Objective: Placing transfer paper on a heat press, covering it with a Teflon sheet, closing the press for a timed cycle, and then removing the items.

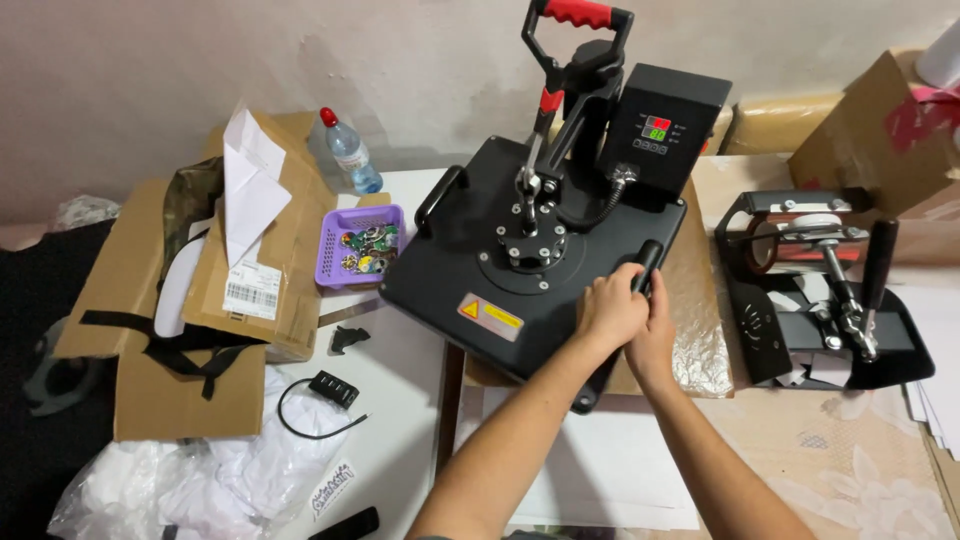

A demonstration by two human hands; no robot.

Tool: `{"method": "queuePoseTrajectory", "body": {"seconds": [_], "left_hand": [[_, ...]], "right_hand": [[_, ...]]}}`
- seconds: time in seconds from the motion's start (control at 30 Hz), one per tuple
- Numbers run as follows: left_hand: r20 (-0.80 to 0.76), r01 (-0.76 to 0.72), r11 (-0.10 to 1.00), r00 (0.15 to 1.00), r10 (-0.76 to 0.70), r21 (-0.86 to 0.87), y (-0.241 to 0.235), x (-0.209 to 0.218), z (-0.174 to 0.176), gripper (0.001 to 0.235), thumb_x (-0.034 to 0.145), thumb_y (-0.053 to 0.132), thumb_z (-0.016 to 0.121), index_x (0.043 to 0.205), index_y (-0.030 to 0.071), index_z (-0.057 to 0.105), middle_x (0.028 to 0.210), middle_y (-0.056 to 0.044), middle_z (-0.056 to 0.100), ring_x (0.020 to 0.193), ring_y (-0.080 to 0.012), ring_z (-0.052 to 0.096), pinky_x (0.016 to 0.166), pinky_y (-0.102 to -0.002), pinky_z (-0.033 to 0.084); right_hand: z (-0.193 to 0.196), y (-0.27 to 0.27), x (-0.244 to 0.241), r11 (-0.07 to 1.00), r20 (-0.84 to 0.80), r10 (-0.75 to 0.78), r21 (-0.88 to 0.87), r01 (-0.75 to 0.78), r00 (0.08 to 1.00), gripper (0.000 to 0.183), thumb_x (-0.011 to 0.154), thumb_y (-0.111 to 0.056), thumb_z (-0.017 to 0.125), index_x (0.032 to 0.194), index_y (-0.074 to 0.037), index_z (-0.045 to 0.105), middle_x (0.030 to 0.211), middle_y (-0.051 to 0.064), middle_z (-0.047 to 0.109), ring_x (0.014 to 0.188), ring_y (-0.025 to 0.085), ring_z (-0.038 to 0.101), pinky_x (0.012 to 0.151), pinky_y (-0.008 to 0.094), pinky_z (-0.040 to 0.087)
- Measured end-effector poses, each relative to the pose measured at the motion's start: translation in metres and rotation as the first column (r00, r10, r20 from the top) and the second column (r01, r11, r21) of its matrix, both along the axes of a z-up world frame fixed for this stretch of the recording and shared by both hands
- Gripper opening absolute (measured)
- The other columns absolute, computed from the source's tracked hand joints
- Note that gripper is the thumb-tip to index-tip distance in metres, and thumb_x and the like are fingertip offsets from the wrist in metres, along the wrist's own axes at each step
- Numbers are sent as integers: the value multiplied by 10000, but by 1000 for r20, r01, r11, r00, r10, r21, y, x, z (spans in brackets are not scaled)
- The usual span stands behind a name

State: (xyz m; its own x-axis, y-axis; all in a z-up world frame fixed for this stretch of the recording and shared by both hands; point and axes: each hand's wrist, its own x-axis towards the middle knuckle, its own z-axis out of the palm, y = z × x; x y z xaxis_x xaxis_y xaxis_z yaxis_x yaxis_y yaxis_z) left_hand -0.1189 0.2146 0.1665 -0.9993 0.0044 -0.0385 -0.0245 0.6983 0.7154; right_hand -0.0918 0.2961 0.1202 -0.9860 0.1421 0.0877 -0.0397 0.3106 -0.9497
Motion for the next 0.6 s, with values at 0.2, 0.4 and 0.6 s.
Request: {"method": "queuePoseTrajectory", "body": {"seconds": [0.2, 0.4, 0.6], "left_hand": [[65, 243, 873, 953, -296, 422, 66, -12, -27, 559, 946, 266, 464, 1463, 54, 445, 1597, -420, 195, 1469, -498, 294, 1235, -567, 248], [-813, 334, 924, 580, -49, 183, 4, 33, 18, 234, 918, 94, 634, 1143, 118, 694, 867, -54, 681, 868, -284, 681, 833, -384, 574], [-835, -278, 960, 523, 170, 21, -166, -27, 8, 145, 895, 14, 593, 995, 97, 658, 878, -98, 685, 821, -335, 646, 786, -421, 504]], "right_hand": [[-46, 90, -52, 952, 65, -111, 294, 87, 992, 705, 898, -257, 604, 1563, -211, 376, 1525, 280, 421, 1330, 490, 464, 1100, 573, 393], [-69, 149, -110, 776, 18, -106, 627, 72, 994, 712, 756, -470, 806, 1430, -367, 604, 1565, 205, 434, 1287, 515, 510, 994, 594, 475], [-35, 132, -106, 705, -33, -11, 709, 31, 999, 729, 740, -320, 802, 1428, -147, 633, 1498, 255, 514, 1298, 471, 546, 988, 517, 499]]}}
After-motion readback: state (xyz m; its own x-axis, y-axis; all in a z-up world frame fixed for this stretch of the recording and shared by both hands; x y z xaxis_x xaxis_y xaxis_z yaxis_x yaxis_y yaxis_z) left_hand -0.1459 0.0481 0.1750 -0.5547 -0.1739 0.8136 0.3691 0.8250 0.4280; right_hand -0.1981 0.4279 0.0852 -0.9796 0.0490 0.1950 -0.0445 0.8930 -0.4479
